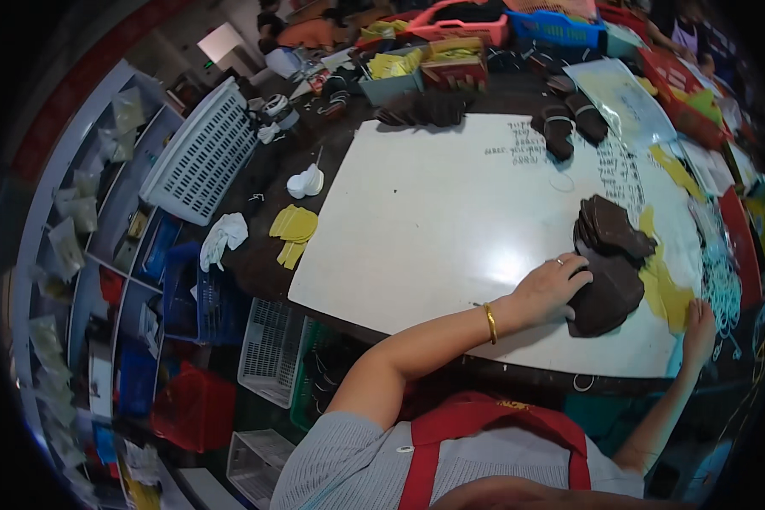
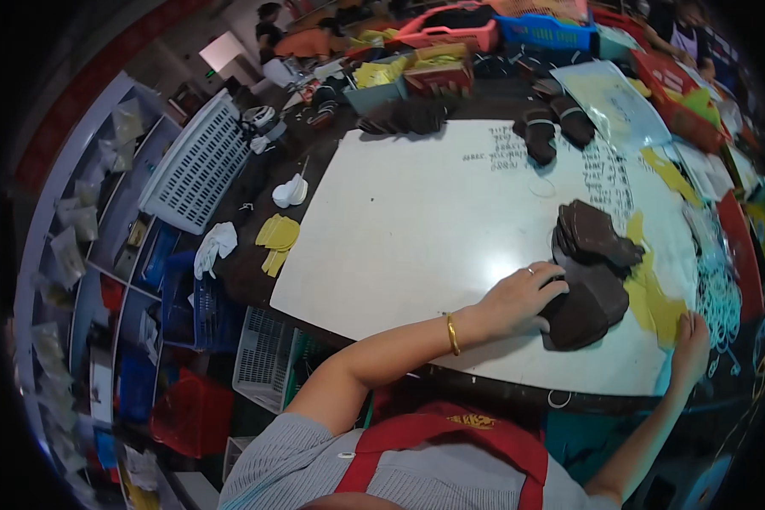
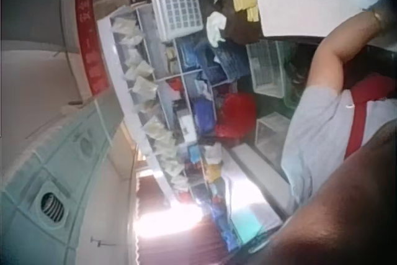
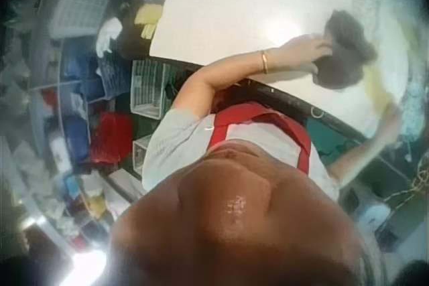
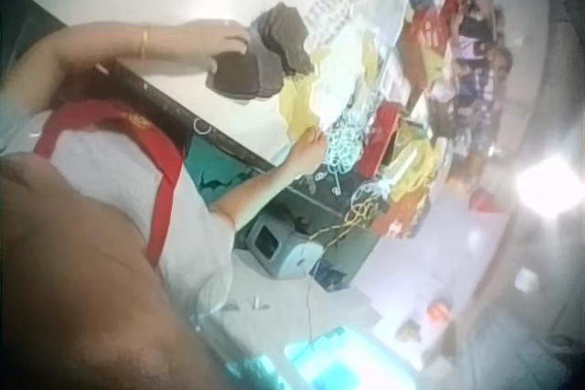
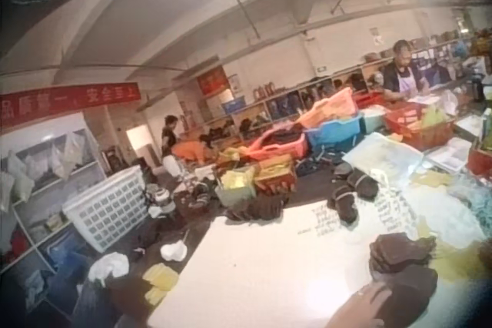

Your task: The person places a template onto leather pieces one by one, traces markings onto each piece using a marking pen, and stacks the leather pieces by hand.

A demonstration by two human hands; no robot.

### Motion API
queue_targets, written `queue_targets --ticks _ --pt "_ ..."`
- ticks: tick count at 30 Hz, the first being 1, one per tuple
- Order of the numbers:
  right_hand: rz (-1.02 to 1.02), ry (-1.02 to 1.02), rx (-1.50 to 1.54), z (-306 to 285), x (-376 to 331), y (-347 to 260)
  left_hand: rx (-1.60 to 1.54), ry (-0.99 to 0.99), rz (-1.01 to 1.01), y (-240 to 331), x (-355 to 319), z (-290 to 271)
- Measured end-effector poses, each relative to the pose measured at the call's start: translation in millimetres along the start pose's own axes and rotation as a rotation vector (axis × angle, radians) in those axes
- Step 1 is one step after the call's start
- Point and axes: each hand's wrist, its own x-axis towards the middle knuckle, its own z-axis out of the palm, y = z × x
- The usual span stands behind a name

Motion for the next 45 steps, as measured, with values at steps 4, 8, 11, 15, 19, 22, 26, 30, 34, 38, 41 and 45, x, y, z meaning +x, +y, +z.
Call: queue_targets --ticks 4,8,11,15,19,22,26,30,34,38,41,45 --pt "-0.105 0.066 0.225 -14 -32 -77 -0.027 -0.169 0.015 -4 26 -10" --pt "-0.273 -0.275 0.367 -7 -63 -184 -0.321 -0.262 -0.138 -20 53 -6" --pt "-0.393 -0.3 0.393 -1 -68 -212 -0.012 -0.105 0.052 -8 48 -19" --pt "-0.529 -0.395 0.472 -12 -68 -203 0.138 -0.25 0.159 0 38 -33" --pt "-0.107 -0.393 0.36 -1 -20 -174 -0.035 -0.38 0.095 9 44 -28" --pt "-0.138 -0.348 0.074 0 -21 -182 -0.067 -0.352 0.182 13 44 -27" --pt "-0.272 -0.574 -0.011 -3 -29 -186 -0.115 -0.502 -0.037 32 17 -31" --pt "-0.311 -0.756 -0.008 -15 -23 -203 -0.036 -0.413 -0.107 53 -1 -33" --pt "-0.417 -0.99 -0.051 -6 -25 -208 0.074 -0.251 -0.032 57 -10 -32" --pt "-0.685 -0.763 0.26 -25 -56 -212 0.334 0.188 0.136 53 -27 -34" --pt "-0.892 -0.626 0.242 -28 -57 -220 0.081 0.156 -0.044 48 -22 -37" --pt "-0.621 -0.62 0.754 -3 33 -200 0.189 -0.271 -0.141 60 -3 -49"
